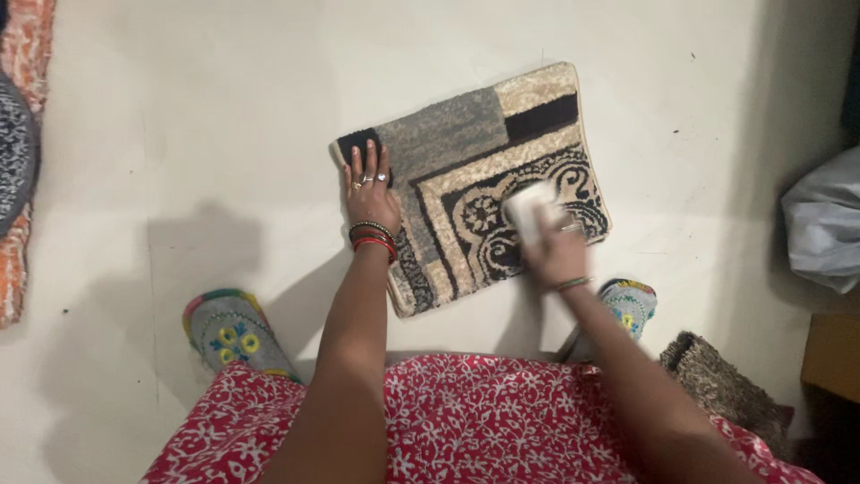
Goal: The person brushes the surface of a small rug with a handheld brush while sitting on the floor, occasionally shifting the rug and the brush to reach different areas.
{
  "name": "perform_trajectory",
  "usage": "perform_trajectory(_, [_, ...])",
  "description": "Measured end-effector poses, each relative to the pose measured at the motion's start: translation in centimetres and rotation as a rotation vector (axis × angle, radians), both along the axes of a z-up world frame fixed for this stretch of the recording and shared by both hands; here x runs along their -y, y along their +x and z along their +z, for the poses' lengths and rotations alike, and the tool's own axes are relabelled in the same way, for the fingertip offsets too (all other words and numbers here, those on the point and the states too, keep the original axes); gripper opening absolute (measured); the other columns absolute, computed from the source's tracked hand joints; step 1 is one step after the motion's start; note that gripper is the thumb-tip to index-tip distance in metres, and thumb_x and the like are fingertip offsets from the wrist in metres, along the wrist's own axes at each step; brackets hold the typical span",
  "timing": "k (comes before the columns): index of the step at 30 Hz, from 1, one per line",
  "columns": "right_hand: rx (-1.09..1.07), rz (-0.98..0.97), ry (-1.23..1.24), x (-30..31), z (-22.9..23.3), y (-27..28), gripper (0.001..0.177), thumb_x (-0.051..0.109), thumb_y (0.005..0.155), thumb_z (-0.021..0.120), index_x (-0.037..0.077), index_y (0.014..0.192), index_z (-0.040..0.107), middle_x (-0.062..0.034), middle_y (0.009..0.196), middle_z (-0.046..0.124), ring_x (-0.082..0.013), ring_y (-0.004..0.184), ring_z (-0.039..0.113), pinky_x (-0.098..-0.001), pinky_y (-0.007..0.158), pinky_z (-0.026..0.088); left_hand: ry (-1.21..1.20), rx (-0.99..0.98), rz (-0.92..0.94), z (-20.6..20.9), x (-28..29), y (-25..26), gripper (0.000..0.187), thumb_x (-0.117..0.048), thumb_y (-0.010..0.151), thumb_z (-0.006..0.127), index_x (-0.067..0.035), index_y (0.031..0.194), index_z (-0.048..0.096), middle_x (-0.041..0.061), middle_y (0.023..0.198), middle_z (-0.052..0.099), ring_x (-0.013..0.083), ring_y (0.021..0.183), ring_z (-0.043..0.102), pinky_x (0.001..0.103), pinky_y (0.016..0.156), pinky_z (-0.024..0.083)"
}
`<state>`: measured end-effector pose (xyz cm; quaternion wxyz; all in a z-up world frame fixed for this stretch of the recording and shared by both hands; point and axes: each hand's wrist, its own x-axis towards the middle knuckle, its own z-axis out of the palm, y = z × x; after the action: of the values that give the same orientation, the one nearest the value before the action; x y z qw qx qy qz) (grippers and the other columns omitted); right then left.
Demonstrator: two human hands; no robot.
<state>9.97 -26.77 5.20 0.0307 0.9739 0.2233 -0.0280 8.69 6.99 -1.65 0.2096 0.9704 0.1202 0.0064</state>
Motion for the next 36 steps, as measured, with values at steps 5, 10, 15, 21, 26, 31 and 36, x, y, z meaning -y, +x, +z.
perform_trajectory(5, [-0.036, -0.463, 0.028, 8.4, 0.4, 4.9, 0.075, 0.048, 0.099, 0.060, 0.026, 0.166, 0.036, -0.0313, 0.108, 0.062, -0.0424, 0.092, 0.065, -0.0508, 0.074, 0.056, 0.000, -0.014, 0.002, 0.2, -0.2, 0.0, 0.080, -0.008, 0.088, 0.059, -0.015, 0.162, 0.030, 0.006, 0.170, 0.020, 0.0299, 0.157, 0.017, 0.047, 0.128, 0.012])
perform_trajectory(10, [-0.139, -0.663, 0.163, 2.4, -1.3, 2.8, 0.080, 0.050, 0.094, 0.058, 0.022, 0.161, 0.026, -0.0428, 0.135, 0.040, -0.0372, 0.078, 0.066, -0.0436, 0.053, 0.060, -0.008, -0.035, -0.002, -0.3, -0.2, 0.3, 0.080, -0.009, 0.087, 0.059, -0.015, 0.161, 0.031, 0.006, 0.170, 0.020, 0.0304, 0.157, 0.016, 0.047, 0.128, 0.011])
perform_trajectory(15, [-0.141, 0.198, 0.114, -11.9, 0.3, -8.8, 0.069, 0.060, 0.093, 0.051, 0.027, 0.153, 0.043, -0.0263, 0.107, 0.063, -0.0316, 0.079, 0.067, -0.0450, 0.069, 0.056, -0.007, -0.012, -0.001, -0.2, -0.3, 0.2, 0.079, -0.009, 0.088, 0.058, -0.016, 0.162, 0.030, 0.006, 0.170, 0.020, 0.0304, 0.157, 0.016, 0.046, 0.128, 0.011])
perform_trajectory(21, [-0.495, -0.021, -0.098, -7.1, 1.6, -2.3, 0.072, 0.064, 0.097, 0.047, 0.030, 0.159, 0.037, -0.0193, 0.100, 0.069, -0.0301, 0.082, 0.067, -0.0438, 0.075, 0.055, -0.008, -0.027, 0.014, 0.0, -0.1, 0.0, 0.079, -0.008, 0.088, 0.057, -0.017, 0.162, 0.030, 0.005, 0.171, 0.021, 0.0300, 0.158, 0.017, 0.046, 0.129, 0.010])
perform_trajectory(26, [-0.162, -0.351, 0.088, 0.1, 2.2, 5.0, 0.075, 0.050, 0.097, 0.058, 0.029, 0.165, 0.033, -0.0306, 0.109, 0.061, -0.0427, 0.089, 0.066, -0.0520, 0.077, 0.057, 0.009, -0.011, 0.010, -0.2, -0.3, 0.5, 0.077, -0.008, 0.089, 0.055, -0.016, 0.162, 0.030, 0.006, 0.171, 0.020, 0.0294, 0.157, 0.017, 0.046, 0.128, 0.011])
perform_trajectory(31, [0.014, -0.338, 0.142, 0.7, 0.2, 4.9, 0.078, 0.046, 0.094, 0.064, 0.032, 0.164, 0.031, -0.0319, 0.114, 0.058, -0.0486, 0.097, 0.064, -0.0554, 0.077, 0.055, -0.043, 0.006, 0.038, 1.0, -0.2, 0.4, 0.079, -0.006, 0.089, 0.053, -0.017, 0.163, 0.029, 0.005, 0.172, 0.020, 0.0281, 0.158, 0.016, 0.045, 0.130, 0.010])
perform_trajectory(36, [-0.039, -0.374, 0.066, 0.6, -0.1, 5.2, 0.080, 0.052, 0.096, 0.061, 0.033, 0.165, 0.026, -0.0340, 0.123, 0.055, -0.0500, 0.106, 0.061, -0.0569, 0.081, 0.055, -0.093, 0.150, 0.444, 5.3, 1.4, -1.1, 0.072, -0.018, 0.097, 0.055, -0.005, 0.160, 0.021, 0.021, 0.164, 0.025, 0.0370, 0.149, 0.028, 0.050, 0.120, 0.025])
